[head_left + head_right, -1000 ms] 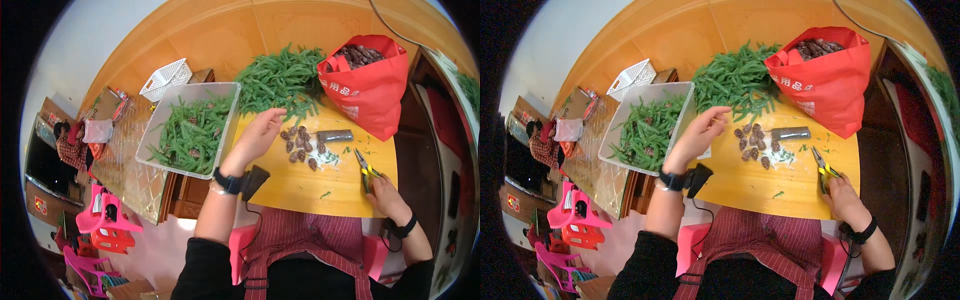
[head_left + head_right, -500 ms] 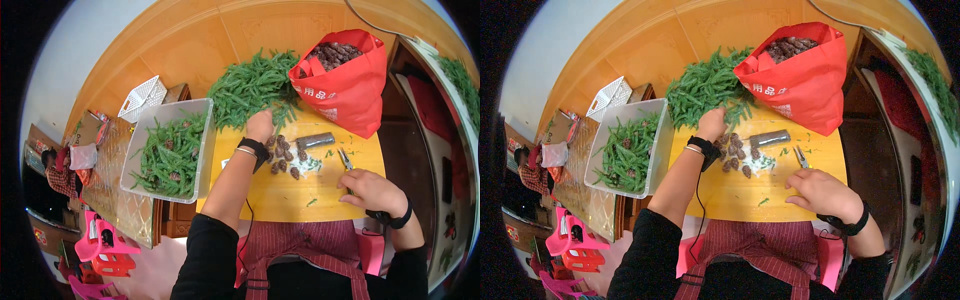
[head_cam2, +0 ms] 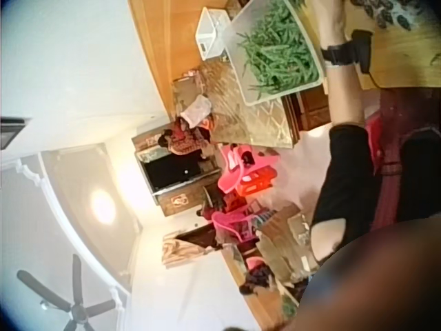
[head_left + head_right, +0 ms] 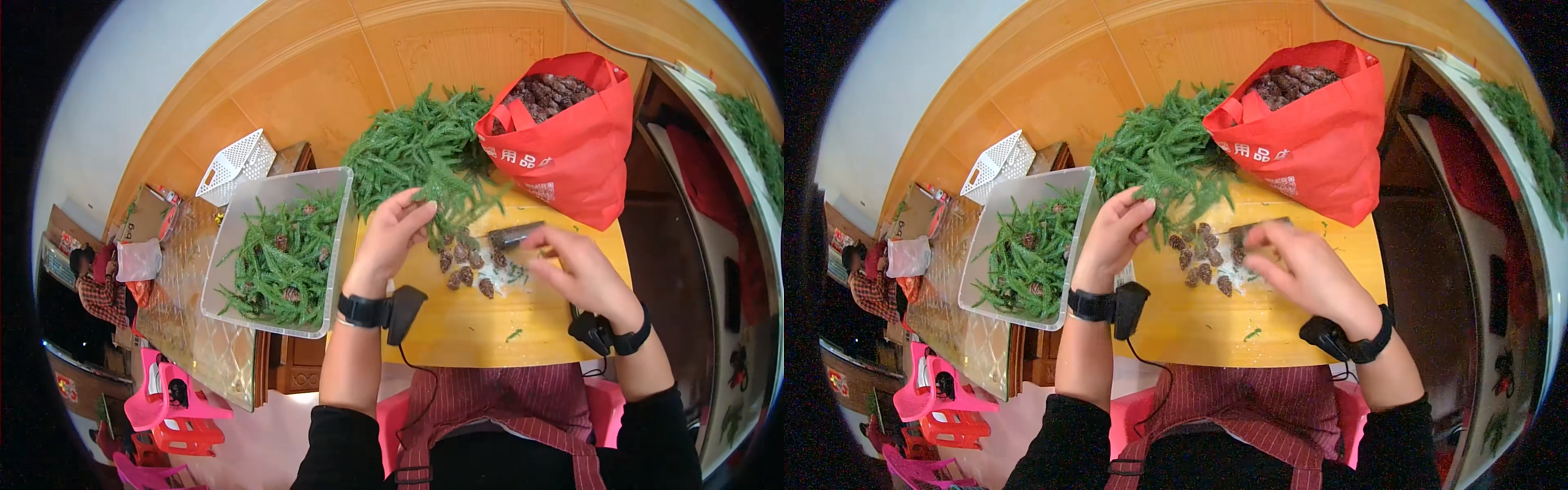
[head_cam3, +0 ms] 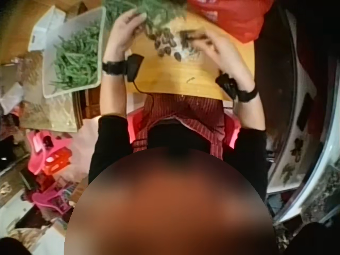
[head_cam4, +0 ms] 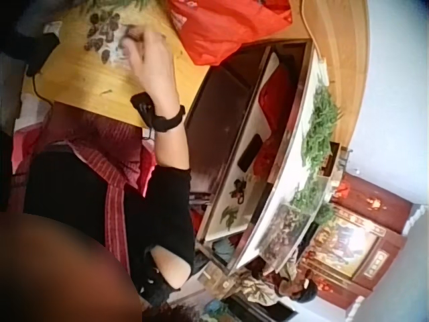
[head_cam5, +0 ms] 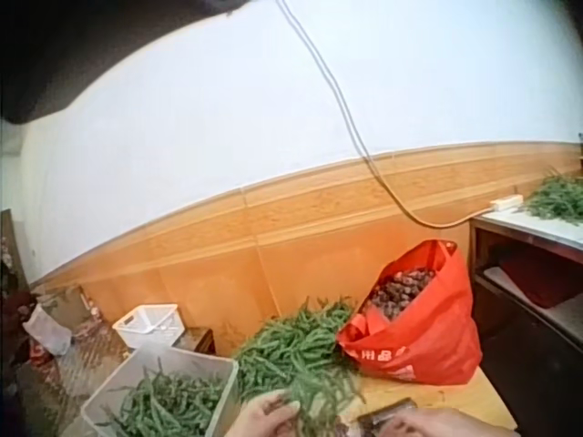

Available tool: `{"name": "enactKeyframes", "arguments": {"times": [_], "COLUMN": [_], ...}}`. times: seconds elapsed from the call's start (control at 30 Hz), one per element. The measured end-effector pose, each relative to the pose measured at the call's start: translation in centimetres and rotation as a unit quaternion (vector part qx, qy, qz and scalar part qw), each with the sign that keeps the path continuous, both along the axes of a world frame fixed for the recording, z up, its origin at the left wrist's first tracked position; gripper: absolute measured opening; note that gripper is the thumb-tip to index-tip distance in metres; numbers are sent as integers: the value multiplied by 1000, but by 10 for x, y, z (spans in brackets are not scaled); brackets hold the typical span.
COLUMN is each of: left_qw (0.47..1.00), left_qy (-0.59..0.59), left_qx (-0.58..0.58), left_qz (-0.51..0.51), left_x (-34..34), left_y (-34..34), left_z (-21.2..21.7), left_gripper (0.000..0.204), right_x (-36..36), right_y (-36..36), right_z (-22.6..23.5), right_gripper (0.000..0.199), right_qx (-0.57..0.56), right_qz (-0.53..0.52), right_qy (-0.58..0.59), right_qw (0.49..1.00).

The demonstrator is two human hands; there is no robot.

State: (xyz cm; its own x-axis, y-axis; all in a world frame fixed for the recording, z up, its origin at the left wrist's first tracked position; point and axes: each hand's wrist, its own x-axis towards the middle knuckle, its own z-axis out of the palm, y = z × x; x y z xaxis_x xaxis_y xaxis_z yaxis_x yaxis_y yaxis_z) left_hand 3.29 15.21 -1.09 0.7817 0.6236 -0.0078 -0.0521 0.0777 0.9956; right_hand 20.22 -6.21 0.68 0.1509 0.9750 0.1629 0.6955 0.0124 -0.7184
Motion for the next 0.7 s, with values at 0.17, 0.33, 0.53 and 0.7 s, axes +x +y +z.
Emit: {"name": "enactKeyframes", "arguments": {"times": [0.17,0.33,0.53,0.7], "left_qw": [987,984,997,975], "left_qy": [-74,-106,-70,14], "left_qx": [-123,-138,31,197], "left_qz": [-73,-32,22,98], "left_x": [-4,9,18,22], "left_y": [-36,-60,-71,-80], "left_z": [-2,-3,-10,-9], "left_gripper": [25,25,22,22], "right_x": [-6,-12,-16,-18], "right_y": [23,25,22,20], "right_z": [-9,-7,-17,-21], "right_gripper": [23,30,29,26], "right_qx": [112,71,96,103], "right_qz": [-82,-28,-42,-56], "right_qy": [227,287,321,302], "right_qw": [964,955,941,946]}}
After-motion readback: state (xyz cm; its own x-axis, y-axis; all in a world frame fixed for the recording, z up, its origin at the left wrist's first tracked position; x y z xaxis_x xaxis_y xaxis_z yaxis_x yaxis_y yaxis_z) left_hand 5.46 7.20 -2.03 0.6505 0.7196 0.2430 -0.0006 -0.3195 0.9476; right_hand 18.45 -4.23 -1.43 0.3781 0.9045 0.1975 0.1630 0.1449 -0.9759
